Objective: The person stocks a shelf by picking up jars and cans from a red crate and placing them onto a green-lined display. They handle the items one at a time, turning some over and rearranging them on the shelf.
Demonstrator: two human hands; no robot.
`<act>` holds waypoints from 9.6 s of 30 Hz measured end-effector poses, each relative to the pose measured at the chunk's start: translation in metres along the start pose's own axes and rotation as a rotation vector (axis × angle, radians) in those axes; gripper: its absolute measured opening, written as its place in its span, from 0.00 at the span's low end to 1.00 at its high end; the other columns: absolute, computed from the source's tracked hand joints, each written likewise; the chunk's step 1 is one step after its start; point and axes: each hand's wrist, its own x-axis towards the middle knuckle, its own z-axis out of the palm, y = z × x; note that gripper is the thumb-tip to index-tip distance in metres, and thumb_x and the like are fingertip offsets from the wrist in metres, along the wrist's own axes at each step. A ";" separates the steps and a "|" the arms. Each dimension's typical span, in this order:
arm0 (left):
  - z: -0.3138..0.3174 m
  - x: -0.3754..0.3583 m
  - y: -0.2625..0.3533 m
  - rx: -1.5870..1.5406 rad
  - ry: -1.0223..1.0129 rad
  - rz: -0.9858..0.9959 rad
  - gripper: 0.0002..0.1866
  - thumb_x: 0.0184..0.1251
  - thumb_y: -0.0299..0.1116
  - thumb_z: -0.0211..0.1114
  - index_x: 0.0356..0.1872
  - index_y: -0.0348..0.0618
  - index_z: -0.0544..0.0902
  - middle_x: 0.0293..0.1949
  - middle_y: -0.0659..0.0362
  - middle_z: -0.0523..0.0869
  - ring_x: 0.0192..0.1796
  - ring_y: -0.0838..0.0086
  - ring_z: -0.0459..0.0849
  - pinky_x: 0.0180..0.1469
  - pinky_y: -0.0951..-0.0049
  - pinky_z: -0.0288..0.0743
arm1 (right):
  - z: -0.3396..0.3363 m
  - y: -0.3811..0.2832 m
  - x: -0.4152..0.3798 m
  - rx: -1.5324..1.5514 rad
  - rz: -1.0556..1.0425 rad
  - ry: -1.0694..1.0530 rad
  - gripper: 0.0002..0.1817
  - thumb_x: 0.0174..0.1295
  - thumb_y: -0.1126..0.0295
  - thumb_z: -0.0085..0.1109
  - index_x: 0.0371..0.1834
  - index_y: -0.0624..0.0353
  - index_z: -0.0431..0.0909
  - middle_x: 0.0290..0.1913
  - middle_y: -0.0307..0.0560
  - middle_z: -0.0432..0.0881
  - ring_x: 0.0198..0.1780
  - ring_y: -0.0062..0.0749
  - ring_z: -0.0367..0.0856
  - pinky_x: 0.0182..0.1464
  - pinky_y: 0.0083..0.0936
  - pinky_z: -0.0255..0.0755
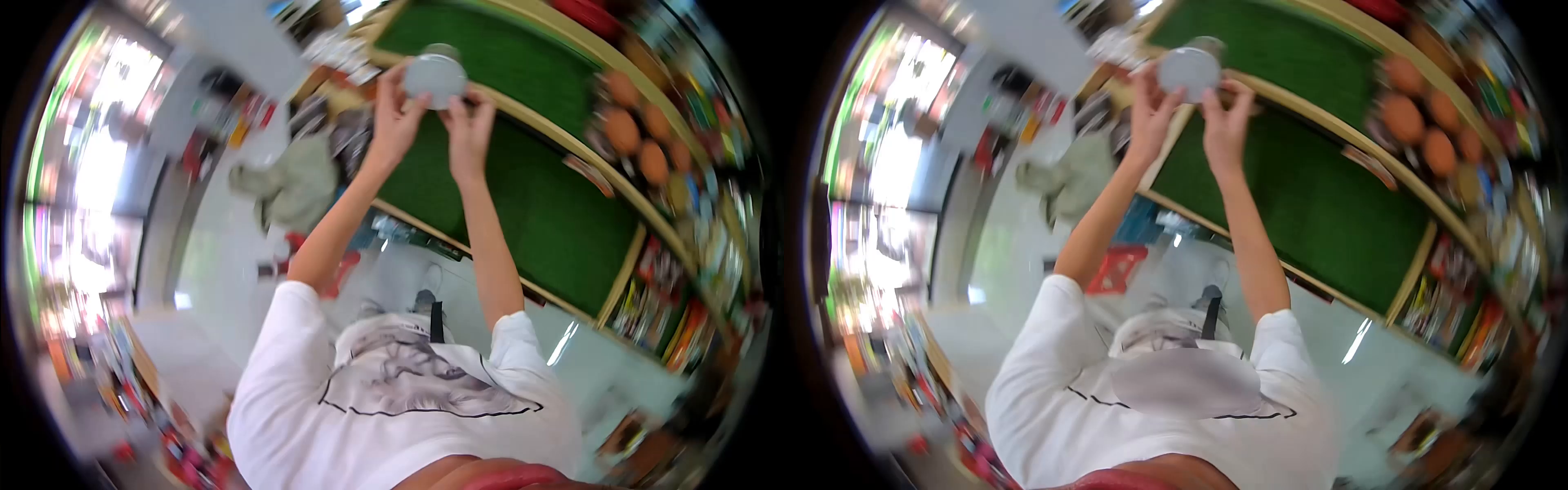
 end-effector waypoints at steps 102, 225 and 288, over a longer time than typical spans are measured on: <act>0.218 -0.146 -0.094 0.296 -0.705 0.076 0.15 0.77 0.28 0.56 0.60 0.32 0.77 0.59 0.45 0.81 0.61 0.58 0.80 0.65 0.60 0.71 | -0.372 -0.001 -0.458 -0.253 0.644 0.984 0.25 0.69 0.51 0.58 0.61 0.56 0.75 0.51 0.49 0.85 0.42 0.36 0.86 0.42 0.35 0.83; -0.529 -0.477 -0.194 -0.297 1.799 -0.800 0.38 0.71 0.31 0.59 0.79 0.55 0.53 0.71 0.58 0.64 0.63 0.69 0.71 0.64 0.66 0.68 | 0.323 0.611 -0.388 -1.026 1.014 -1.159 0.54 0.53 0.26 0.61 0.74 0.57 0.70 0.74 0.58 0.68 0.79 0.47 0.55 0.78 0.37 0.50; 0.330 0.136 -0.211 0.384 -0.301 -0.079 0.37 0.81 0.55 0.47 0.77 0.34 0.61 0.73 0.36 0.65 0.73 0.45 0.66 0.74 0.50 0.60 | -0.273 -0.061 0.153 -0.719 -0.134 0.468 0.55 0.67 0.53 0.62 0.83 0.62 0.32 0.83 0.70 0.38 0.84 0.57 0.41 0.82 0.38 0.45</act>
